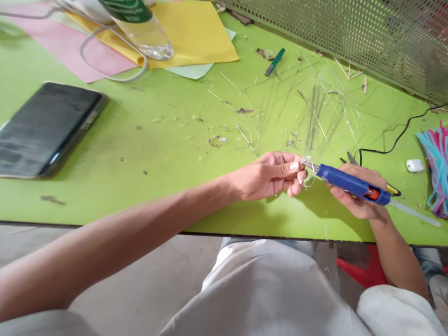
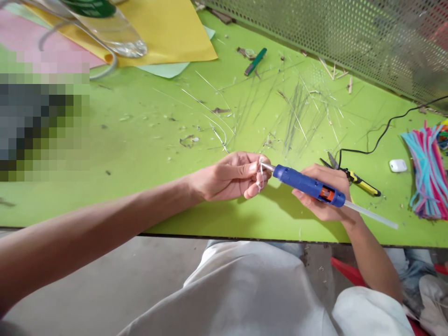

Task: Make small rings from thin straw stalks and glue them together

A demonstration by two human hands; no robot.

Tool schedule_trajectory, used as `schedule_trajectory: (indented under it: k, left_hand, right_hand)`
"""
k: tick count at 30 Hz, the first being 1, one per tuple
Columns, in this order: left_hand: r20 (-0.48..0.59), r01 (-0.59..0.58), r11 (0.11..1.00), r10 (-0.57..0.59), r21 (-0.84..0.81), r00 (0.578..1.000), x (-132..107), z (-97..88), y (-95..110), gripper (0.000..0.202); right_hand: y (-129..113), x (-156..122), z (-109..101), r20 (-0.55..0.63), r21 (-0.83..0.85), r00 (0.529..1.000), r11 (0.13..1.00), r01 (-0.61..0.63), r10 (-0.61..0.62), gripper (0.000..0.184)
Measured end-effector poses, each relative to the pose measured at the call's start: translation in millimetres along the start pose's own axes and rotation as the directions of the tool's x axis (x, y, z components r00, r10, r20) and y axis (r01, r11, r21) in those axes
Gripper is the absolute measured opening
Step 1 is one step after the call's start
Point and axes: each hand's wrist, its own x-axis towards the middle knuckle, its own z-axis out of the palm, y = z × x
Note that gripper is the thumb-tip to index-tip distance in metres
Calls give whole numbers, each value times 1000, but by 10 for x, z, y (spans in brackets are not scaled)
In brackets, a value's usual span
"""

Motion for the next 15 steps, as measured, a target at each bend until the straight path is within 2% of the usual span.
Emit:
schedule_trajectory:
  k: [10, 15]
  left_hand:
    - [14, -31, 1000, 31, 0, 999, 6, 2, 0, 24]
    - [9, -35, 998, 36, -44, 999, 3, 36, 15, 22]
  right_hand:
    - [-40, 13, -39, -41, 55, 999, 998, 16, -14, 7]
    - [-33, -24, -110, -93, 40, 994, 998, -55, 58, 2]
